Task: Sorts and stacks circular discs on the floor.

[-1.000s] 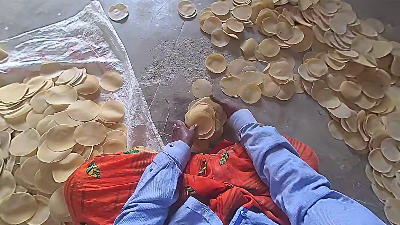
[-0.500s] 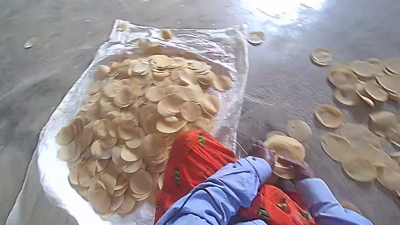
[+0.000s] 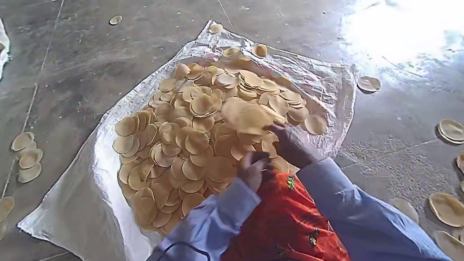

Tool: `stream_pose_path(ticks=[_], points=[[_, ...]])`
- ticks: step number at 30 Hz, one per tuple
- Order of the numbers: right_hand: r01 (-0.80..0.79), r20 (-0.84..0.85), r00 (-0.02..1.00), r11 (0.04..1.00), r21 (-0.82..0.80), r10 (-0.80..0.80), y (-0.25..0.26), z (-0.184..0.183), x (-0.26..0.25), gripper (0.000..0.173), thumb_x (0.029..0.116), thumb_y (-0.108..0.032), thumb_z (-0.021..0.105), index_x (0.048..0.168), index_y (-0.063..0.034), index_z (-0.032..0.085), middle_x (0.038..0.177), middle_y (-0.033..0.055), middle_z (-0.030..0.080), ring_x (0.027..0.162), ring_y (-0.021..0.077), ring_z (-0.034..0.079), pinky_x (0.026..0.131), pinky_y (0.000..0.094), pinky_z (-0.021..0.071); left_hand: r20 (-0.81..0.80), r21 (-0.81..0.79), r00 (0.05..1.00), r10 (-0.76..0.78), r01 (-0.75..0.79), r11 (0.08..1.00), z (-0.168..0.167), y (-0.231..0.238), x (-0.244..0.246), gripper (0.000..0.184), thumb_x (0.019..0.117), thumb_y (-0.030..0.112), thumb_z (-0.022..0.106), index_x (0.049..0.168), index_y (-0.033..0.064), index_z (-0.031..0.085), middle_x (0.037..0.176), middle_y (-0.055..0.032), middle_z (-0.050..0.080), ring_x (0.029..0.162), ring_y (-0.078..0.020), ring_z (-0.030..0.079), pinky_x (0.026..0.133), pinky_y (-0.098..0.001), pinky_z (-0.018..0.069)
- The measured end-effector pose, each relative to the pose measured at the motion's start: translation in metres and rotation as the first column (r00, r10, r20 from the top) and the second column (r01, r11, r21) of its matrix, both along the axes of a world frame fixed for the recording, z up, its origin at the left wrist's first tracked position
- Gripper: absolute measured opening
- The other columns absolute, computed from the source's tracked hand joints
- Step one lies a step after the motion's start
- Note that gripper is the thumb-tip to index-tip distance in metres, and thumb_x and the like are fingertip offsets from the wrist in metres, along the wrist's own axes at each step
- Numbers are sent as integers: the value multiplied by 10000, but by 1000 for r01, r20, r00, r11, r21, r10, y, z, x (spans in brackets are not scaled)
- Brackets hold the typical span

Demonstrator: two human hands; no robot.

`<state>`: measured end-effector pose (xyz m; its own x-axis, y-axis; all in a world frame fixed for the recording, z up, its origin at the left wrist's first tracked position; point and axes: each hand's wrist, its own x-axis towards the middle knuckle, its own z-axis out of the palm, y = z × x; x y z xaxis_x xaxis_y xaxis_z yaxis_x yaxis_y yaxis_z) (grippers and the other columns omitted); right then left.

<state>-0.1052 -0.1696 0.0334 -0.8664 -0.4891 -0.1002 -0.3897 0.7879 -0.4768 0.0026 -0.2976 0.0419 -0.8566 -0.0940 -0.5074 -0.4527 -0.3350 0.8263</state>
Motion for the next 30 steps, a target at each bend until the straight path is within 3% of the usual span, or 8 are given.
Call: stream_pose_path(ticks=[2, 6, 10, 14, 17, 21, 25, 30], points=[[32, 148, 988, 999, 12, -33, 8, -15, 16, 385, 963, 7, 588, 1303, -139, 696, 1229, 186, 707, 1131, 426, 666, 917, 671, 500, -56, -158, 998, -30, 21, 987, -24, -47, 30, 196, 1034, 6, 504, 1162, -94, 614, 965, -131, 681, 782, -148, 684, 727, -306, 599], [202, 281, 935, 976, 82, -217, 95, -42, 55, 359, 1030, -43, 515, 1364, -69, 642, 1350, 219, 651, 1265, 428, 608, 1071, 642, 436, 105, -490, 994, -18, 67, 869, -81, -102, 56, 177, 999, 40, 597, 1143, -52, 642, 1007, -154, 680, 777, -175, 687, 721, -327, 592], [367, 287, 878, 924, 108, -383, 197, -69, 115, 319, 1022, -58, 565, 1323, -9, 659, 1304, 250, 667, 1221, 449, 630, 1049, 665, 448, 16, -780, 987, -159, 112, 616, -91, -106, 21, 279, 1015, 100, 581, 1234, -59, 650, 1178, -219, 701, 1077, -307, 695, 982, -464, 544], [520, 290, 792, 843, 139, -537, 262, -80, 185, 329, 1017, -71, 565, 1322, 21, 649, 1304, 277, 658, 1223, 443, 629, 1068, 634, 441, -83, -948, 946, -313, 22, 318, -112, -115, -79, 450, 1082, 152, 459, 1510, 14, 486, 1560, -219, 477, 1512, -406, 353, 1245, -570, 263], [617, 317, 689, 757, 213, -651, 269, -77, 222, 348, 1025, -66, 553, 1351, 23, 635, 1341, 268, 644, 1267, 418, 609, 1109, 577, 422, 66, -989, 940, -335, 105, 102, -136, -123, -156, 540, 1104, 258, 429, 1631, 189, 332, 1698, -160, 256, 1598, -393, 82, 1247, -663, 60], [623, 231, 715, 752, 217, -659, 296, -114, 268, 354, 1019, -156, 548, 1334, -47, 666, 1260, 227, 703, 1165, 402, 681, 1027, 599, 498, 258, -966, 875, -409, 232, -114, -168, -108, -180, 569, 1095, 526, 330, 1643, 403, 235, 1741, -129, 95, 1599, -407, 18, 1187, -767, -15], [640, 410, 624, 736, 222, -665, 294, -109, 279, 360, 1019, -46, 559, 1368, -40, 645, 1394, 234, 627, 1279, 429, 611, 1120, 587, 435, 285, -957, 837, -467, 224, -183, -179, -92, -155, 532, 1072, 594, 313, 1594, 495, 309, 1735, -82, 166, 1589, -423, 86, 1153, -808, 18], [632, 336, 616, 701, 331, -713, 294, -102, 267, 376, 1050, -159, 580, 1410, -58, 609, 1406, 223, 618, 1322, 409, 579, 1137, 604, 414, 201, -962, 856, -477, 80, -262, -166, -90, -104, 556, 1083, 483, 321, 1623, 353, 327, 1698, -132, 274, 1558, -494, 154, 1122, -829, 148]])
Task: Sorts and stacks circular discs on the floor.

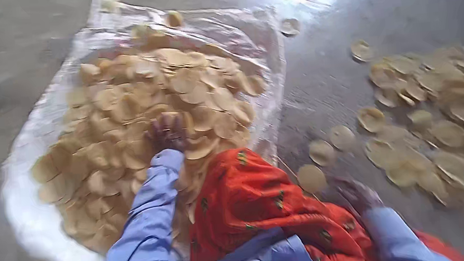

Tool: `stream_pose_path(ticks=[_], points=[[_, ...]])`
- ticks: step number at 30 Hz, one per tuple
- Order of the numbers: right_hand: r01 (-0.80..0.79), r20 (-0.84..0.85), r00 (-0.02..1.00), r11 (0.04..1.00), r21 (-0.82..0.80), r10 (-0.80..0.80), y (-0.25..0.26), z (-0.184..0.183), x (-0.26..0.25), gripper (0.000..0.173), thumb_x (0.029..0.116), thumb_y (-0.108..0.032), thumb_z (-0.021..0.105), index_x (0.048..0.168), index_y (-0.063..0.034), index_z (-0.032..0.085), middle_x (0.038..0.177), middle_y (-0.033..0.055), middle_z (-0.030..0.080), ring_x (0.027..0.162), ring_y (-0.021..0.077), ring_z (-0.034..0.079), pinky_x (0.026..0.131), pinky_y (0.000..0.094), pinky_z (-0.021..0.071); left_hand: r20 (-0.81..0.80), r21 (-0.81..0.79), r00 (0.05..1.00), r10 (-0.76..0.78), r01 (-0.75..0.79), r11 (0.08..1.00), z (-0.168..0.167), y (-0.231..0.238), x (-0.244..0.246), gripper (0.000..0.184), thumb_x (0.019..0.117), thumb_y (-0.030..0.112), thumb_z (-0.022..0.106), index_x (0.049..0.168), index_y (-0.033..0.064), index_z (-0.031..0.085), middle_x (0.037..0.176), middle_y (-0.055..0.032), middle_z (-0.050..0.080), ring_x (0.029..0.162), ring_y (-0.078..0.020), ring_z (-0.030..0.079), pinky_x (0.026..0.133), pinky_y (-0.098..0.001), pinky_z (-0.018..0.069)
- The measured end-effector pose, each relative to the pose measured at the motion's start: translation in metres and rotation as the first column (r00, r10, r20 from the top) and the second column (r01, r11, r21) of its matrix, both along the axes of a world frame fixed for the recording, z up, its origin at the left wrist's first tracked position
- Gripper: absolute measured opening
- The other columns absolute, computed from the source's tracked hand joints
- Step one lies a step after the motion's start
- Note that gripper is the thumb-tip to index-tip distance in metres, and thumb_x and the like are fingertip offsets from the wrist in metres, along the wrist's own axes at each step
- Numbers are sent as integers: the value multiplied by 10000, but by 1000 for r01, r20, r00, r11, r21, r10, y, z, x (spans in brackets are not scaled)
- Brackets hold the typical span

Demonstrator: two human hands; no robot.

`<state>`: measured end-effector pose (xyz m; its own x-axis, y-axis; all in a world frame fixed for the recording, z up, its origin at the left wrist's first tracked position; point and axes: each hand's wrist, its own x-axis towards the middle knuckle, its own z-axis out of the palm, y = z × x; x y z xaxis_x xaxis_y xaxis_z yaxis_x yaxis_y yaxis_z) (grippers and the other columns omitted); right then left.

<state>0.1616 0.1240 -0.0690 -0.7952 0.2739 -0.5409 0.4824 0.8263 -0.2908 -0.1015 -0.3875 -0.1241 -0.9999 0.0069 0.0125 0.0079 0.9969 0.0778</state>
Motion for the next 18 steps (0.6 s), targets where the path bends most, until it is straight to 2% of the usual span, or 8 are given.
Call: stream_pose_path(ticks=[5, 7, 8, 10, 11, 13, 16, 18], points=[[180, -33, 984, 981, 73, -178, 39, 22, 10, 373, 1040, -206, 612, 1394, -92, 620, 1415, 197, 618, 1339, 411, 562, 1140, 614, 396, 157, -67, 986, -46, 58, 996, 3, -2, -2, 628, 1093, 501, 300, 1665, 276, 168, 1718, -226, 97, 1537, -579, 71, 1028, -894, 187], [278, -83, 959, 957, 83, -271, 65, 42, 24, 391, 1032, -210, 624, 1399, -75, 615, 1418, 217, 609, 1346, 420, 552, 1145, 615, 384, 182, 33, 973, -139, 135, 990, 7, -17, -17, 659, 1086, 452, 421, 1642, 137, 260, 1663, -338, 166, 1494, -628, 161, 1023, -892, 198], [336, -120, 938, 938, 85, -325, 80, 50, 37, 396, 1027, -206, 630, 1397, -69, 615, 1412, 225, 610, 1343, 422, 553, 1139, 620, 387, 156, 111, 977, -145, 129, 985, 14, -14, -24, 659, 1067, 394, 530, 1594, 42, 350, 1600, -378, 290, 1467, -606, 275, 1086, -827, 227], [482, -192, 868, 871, 98, -458, 113, 64, 76, 382, 1025, -203, 631, 1384, -73, 626, 1393, 222, 624, 1325, 419, 568, 1125, 623, 400, 315, 134, 948, 51, -97, 986, 73, 53, -19, 666, 1063, 292, 585, 1582, -22, 309, 1585, -327, 360, 1498, -446, 345, 1220, -587, 251], [551, -215, 825, 828, 106, -522, 129, 71, 99, 377, 1029, -202, 622, 1384, -76, 625, 1387, 224, 626, 1317, 424, 572, 1116, 628, 405, 324, 171, 946, -10, -48, 984, 95, 82, -14, 686, 1056, 268, 602, 1557, -87, 298, 1551, -378, 366, 1478, -484, 358, 1211, -604, 268], [639, -230, 765, 754, 156, -601, 157, 74, 147, 376, 1037, -212, 605, 1388, -76, 619, 1367, 245, 632, 1293, 451, 583, 1092, 663, 412, 236, 206, 912, -335, 290, 935, 113, 138, -3, 683, 1028, 265, 648, 1518, -110, 356, 1493, -421, 407, 1427, -561, 386, 1168, -689, 292], [633, -239, 774, 713, 302, -586, 179, 38, 223, 463, 1033, -237, 612, 1430, -6, 554, 1420, 329, 552, 1329, 530, 520, 1079, 710, 391, 218, 187, 663, -716, 692, 698, 100, 242, 42, 698, 979, 304, 718, 1531, -12, 430, 1538, -348, 415, 1443, -537, 379, 1130, -718, 320], [571, -236, 821, 747, 339, -520, 162, 7, 262, 573, 1043, -244, 590, 1514, 46, 442, 1578, 332, 376, 1483, 511, 341, 1184, 671, 303, 367, 140, 540, -757, 773, 619, 82, 310, 100, 776, 969, 390, 711, 1610, 130, 361, 1655, -287, 264, 1538, -495, 221, 1172, -726, 229]])
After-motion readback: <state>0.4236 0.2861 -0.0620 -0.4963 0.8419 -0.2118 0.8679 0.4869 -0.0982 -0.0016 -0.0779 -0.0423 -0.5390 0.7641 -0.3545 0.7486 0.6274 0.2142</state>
